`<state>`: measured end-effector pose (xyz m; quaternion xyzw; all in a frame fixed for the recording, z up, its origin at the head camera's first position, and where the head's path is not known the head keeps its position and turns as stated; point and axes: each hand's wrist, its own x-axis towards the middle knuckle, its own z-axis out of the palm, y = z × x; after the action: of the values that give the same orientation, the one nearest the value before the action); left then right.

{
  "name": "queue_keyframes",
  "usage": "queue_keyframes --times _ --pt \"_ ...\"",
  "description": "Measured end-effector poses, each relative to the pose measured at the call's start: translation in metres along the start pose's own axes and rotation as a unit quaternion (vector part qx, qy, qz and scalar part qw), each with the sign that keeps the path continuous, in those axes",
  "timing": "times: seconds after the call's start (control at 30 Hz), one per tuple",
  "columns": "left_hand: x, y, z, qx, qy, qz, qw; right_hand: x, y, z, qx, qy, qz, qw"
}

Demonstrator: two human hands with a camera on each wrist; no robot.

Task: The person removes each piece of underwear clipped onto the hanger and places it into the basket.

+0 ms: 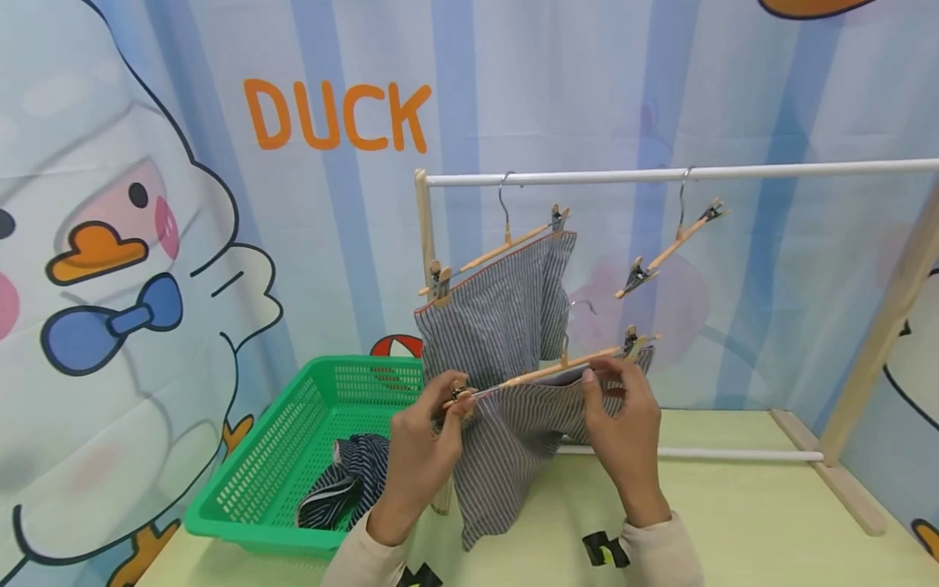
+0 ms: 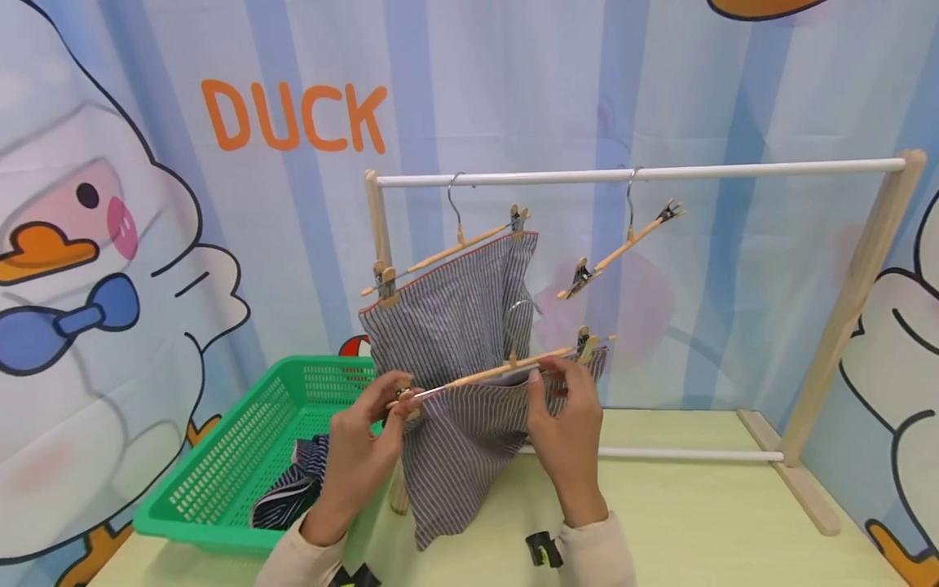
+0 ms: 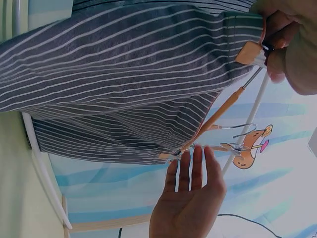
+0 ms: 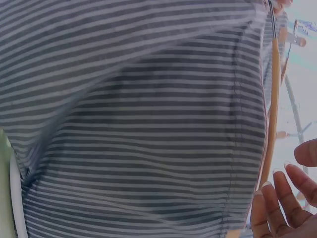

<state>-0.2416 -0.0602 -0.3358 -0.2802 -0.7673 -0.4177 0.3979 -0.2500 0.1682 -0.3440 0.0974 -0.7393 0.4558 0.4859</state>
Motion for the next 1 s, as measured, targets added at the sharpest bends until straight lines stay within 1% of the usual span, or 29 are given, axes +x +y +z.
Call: queue_keyframes --times 0.17,0.27,0.4,0.47,0.57,0.6,0.67,0.83,0.9,1.0 --pt "0.001 -0.001 -0.002 0.003 -0.005 -0.003 1.0 0.005 0.006 -0.013 -0.002 0.018 0.033 0.999" --pt "0.001 -0.002 -0.004 -0.001 -0.008 -0.003 1.0 0.007 0.011 -0.02 -0.012 0.039 0.049 0.998" --pt "0.002 -0.003 -0.007 -0.015 -0.021 -0.008 0.9996 0.009 0.015 -0.026 -0.034 0.068 0.069 0.995" --pt "0.002 -0.003 -0.009 -0.024 -0.027 -0.014 0.9993 0.01 0.017 -0.028 -0.042 0.071 0.078 0.994" --pt "0.004 -0.004 -0.011 -0.036 -0.031 -0.021 0.9986 0.012 0.019 -0.032 -0.046 0.064 0.09 0.993" --pt "0.004 -0.004 -0.012 -0.039 -0.032 -0.022 0.9985 0.013 0.02 -0.033 -0.045 0.057 0.089 0.993" --pt "0.005 -0.004 -0.013 -0.038 -0.033 -0.019 0.9985 0.015 0.022 -0.036 -0.043 0.041 0.075 0.995" --pt "0.006 -0.005 -0.016 -0.037 -0.043 -0.007 0.9983 0.019 0.027 -0.042 -0.03 -0.003 0.011 0.999" --pt "0.006 -0.006 -0.016 -0.032 -0.049 -0.004 0.9983 0.019 0.029 -0.043 -0.024 -0.015 0.001 1.0" --pt "0.006 -0.007 -0.018 -0.026 -0.052 -0.004 0.9983 0.019 0.03 -0.045 -0.023 -0.027 -0.002 0.999"
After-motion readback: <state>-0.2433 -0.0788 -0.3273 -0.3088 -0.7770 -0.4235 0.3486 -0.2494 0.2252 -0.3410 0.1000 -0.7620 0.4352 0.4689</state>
